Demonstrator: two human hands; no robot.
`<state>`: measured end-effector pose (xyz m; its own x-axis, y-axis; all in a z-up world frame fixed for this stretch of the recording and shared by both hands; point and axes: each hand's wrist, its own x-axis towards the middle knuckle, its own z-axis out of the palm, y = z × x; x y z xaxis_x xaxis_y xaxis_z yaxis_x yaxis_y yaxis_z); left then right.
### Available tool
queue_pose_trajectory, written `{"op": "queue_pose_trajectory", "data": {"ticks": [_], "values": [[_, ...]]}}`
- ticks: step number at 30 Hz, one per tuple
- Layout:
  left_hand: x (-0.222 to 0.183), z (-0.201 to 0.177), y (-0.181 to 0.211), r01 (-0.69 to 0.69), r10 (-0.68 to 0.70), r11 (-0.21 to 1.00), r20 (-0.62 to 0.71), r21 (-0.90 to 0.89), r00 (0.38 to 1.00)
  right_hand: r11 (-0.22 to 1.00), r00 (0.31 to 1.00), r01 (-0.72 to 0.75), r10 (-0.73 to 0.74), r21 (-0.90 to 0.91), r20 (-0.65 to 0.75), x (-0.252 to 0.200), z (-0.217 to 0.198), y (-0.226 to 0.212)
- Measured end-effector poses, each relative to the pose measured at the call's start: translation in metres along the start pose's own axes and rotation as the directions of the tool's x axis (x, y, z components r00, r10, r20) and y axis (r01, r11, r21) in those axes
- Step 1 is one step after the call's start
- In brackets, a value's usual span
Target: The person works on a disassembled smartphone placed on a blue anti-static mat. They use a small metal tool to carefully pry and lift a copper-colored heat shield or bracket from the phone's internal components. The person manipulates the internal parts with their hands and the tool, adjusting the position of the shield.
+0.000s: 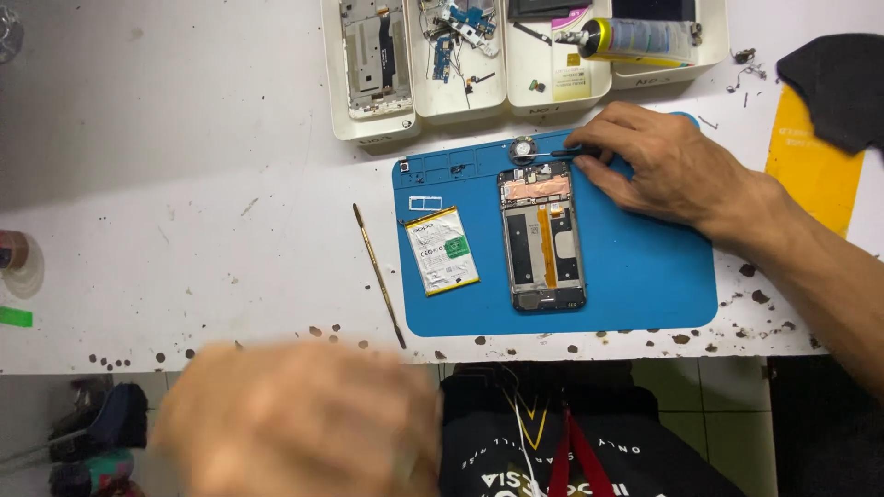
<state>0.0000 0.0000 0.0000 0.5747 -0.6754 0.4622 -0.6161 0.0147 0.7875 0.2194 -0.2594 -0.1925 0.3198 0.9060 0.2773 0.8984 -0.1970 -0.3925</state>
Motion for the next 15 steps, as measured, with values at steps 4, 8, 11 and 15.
{"op": "queue_pose_trajectory", "data": {"ticks": [4, 8, 11, 15], "values": [[-0.011, -0.023, -0.105, 0.359, -0.333, 0.629, -0.178, 0.69, 0.926, 1.0, 1.0, -0.003, 0.003, 0.017, 0.005, 0.003, -0.003, -0.004], [-0.009, -0.015, -0.172, 0.47, -0.458, 0.536, -0.227, 0.701, 0.86, 0.999, 0.999, 0.008, -0.006, 0.045, -0.036, 0.007, -0.007, -0.008], [-0.006, -0.008, -0.194, 0.451, -0.449, 0.528, -0.214, 0.72, 0.868, 0.998, 1.0, -0.001, 0.002, 0.059, -0.022, 0.006, -0.007, -0.008], [-0.004, -0.005, -0.205, 0.505, -0.485, 0.576, -0.229, 0.643, 0.844, 0.991, 0.995, -0.089, 0.093, 0.101, -0.034, 0.011, -0.008, -0.013]]}}
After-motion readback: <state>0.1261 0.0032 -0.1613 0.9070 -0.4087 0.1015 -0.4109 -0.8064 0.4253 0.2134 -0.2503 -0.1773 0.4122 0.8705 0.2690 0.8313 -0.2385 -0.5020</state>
